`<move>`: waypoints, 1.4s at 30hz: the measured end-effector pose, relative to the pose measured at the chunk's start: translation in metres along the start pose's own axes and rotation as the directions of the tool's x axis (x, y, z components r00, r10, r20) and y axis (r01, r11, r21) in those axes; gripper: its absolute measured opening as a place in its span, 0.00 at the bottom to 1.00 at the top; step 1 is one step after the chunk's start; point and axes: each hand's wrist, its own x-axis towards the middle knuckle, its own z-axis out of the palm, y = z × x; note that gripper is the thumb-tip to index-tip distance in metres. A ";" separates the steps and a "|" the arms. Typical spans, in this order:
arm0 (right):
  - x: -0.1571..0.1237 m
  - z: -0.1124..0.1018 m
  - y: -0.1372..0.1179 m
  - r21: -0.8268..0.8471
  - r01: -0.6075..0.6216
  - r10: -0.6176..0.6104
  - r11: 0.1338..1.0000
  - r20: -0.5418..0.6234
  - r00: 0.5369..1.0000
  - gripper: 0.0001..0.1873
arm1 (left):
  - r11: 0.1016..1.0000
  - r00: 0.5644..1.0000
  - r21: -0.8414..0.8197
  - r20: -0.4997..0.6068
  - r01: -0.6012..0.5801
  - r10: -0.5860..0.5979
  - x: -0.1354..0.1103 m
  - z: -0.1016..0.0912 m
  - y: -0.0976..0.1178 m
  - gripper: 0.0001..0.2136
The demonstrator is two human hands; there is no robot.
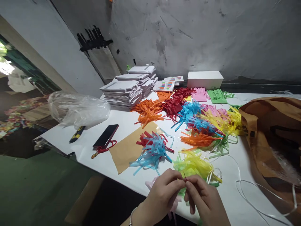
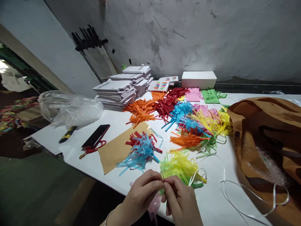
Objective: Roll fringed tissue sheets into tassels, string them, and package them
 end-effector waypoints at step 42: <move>0.001 -0.015 0.017 -0.022 0.118 -0.120 0.993 -0.237 0.964 0.18 | 0.856 0.880 -0.476 -0.298 0.200 -0.371 0.126 -0.118 -0.066 0.10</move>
